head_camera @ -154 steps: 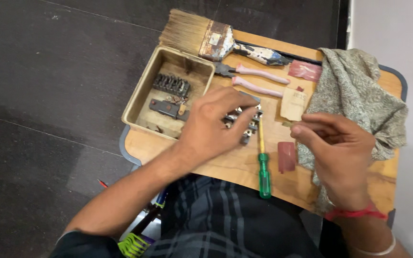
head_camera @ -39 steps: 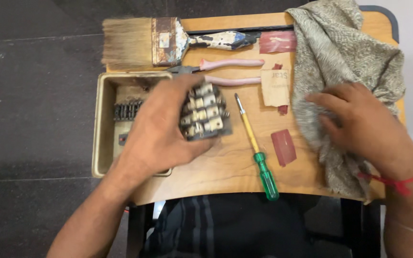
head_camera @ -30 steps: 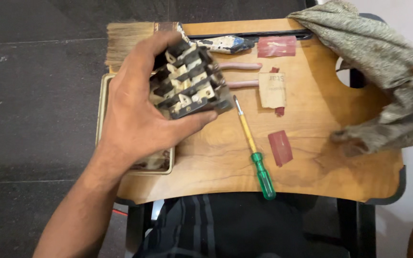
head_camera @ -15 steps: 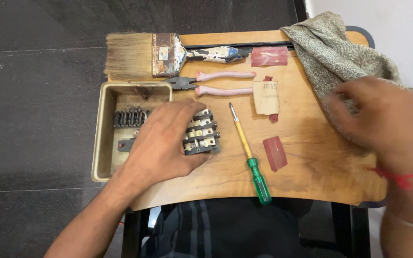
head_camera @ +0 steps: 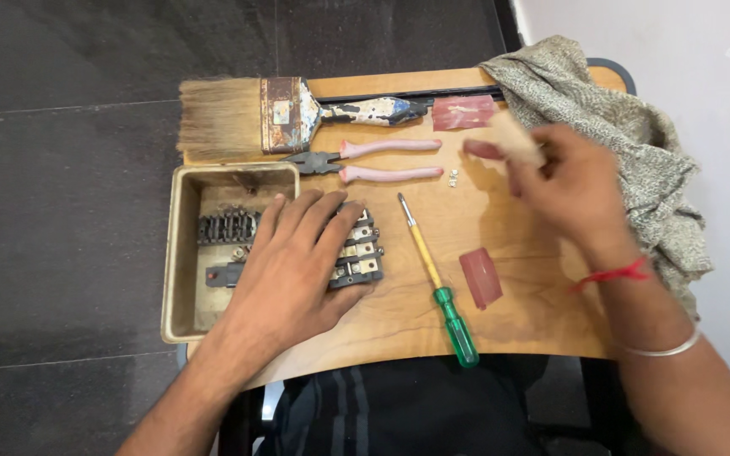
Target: The person sands small metal components by hand using sandpaper at a workshop desk. They handle the small metal pieces one at a time, rubbing them against sandpaper while various tools like pliers and brushes remain on the desk.
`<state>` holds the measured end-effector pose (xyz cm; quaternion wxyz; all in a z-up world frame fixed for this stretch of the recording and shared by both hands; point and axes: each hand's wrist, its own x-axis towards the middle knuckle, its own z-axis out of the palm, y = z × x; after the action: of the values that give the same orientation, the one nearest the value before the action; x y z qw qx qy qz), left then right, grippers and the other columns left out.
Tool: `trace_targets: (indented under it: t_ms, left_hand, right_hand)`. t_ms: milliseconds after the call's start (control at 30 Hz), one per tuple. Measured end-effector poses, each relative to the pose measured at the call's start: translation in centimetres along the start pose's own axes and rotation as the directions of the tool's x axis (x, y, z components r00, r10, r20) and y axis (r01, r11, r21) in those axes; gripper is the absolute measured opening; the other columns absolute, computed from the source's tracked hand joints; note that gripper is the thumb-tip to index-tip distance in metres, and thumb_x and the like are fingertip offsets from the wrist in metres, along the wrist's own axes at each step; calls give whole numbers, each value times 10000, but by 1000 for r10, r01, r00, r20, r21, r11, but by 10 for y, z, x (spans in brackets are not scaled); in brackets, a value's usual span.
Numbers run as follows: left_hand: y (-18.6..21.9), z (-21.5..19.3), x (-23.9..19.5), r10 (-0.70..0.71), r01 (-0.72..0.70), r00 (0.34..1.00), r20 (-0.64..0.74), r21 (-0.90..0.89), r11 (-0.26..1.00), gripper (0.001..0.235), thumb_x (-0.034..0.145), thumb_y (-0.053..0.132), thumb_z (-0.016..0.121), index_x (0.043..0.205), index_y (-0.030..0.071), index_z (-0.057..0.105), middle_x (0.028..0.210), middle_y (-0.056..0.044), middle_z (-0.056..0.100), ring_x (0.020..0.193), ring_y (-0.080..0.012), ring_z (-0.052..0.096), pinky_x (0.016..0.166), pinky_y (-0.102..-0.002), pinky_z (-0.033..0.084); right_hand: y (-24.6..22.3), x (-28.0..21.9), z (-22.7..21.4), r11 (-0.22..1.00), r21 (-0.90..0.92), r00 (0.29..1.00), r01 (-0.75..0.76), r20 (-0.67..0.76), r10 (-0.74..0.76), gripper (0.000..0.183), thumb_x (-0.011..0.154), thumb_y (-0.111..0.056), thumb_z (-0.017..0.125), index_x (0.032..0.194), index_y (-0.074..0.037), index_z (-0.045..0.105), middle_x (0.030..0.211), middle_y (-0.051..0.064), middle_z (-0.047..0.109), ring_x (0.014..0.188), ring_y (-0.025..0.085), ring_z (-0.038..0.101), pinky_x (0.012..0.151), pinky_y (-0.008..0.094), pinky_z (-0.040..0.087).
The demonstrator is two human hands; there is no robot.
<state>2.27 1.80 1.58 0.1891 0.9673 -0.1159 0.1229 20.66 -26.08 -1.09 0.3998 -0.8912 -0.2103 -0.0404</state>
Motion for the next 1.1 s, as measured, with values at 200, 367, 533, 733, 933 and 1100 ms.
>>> trace_targets:
  t_ms: [200,367,533,733,933,1100]
  left_hand:
    - [4,-3,-8,-22,21,1000,-5,-18,1000,885,695,437,881,1387,25,513,1461,-243,436,1403,-484,329,1120,-668,246]
    - [7,-7,-17,-77,77,996,42,-1,997,931,666,444,891,1410,47,497,1491,-234,383,1413,-499,286,1114,-709,222]
    - [10,-9,-20,-151,135,980,131,122,983,1082,576,479,921,1484,115,458,1548,-258,314,1461,-555,212,1090,-829,166]
    - [8,-3,-25,-327,287,932,158,235,929,1293,541,588,913,1565,102,291,1597,-297,214,1447,-616,157,1040,-883,155]
    - [3,11,-32,-432,421,901,44,154,894,1425,508,661,905,1561,-20,230,1562,-386,239,1402,-651,222,967,-846,180]
    - [8,22,-21,-413,413,910,-35,3,911,1312,599,604,912,1514,-75,260,1464,-342,397,1389,-617,252,1107,-762,196]
  right_hand:
    - [-1,3,-41,962,234,987,-143,-37,156,252,969,-28,667,1213,32,680,910,90,740,715,109,675,573,239,510]
    - [-4,-5,-26,950,-284,985,129,-75,-156,289,987,-113,735,1236,25,686,934,154,735,774,216,729,706,319,575]
    - [-27,-21,-2,738,-615,886,277,-134,-444,465,793,-168,836,1201,19,712,1122,209,678,854,355,700,637,414,561]
    - [-17,-5,13,939,-159,952,304,85,-294,192,929,-210,744,1110,-146,754,1143,51,694,851,222,727,755,375,602]
    - [-15,17,30,810,-370,885,455,290,-365,329,799,-299,797,1056,-98,764,1005,92,670,906,319,684,709,441,547]
    - [-8,19,27,855,-331,904,400,293,-310,219,829,-252,789,970,-91,741,994,101,657,888,317,667,754,441,545]
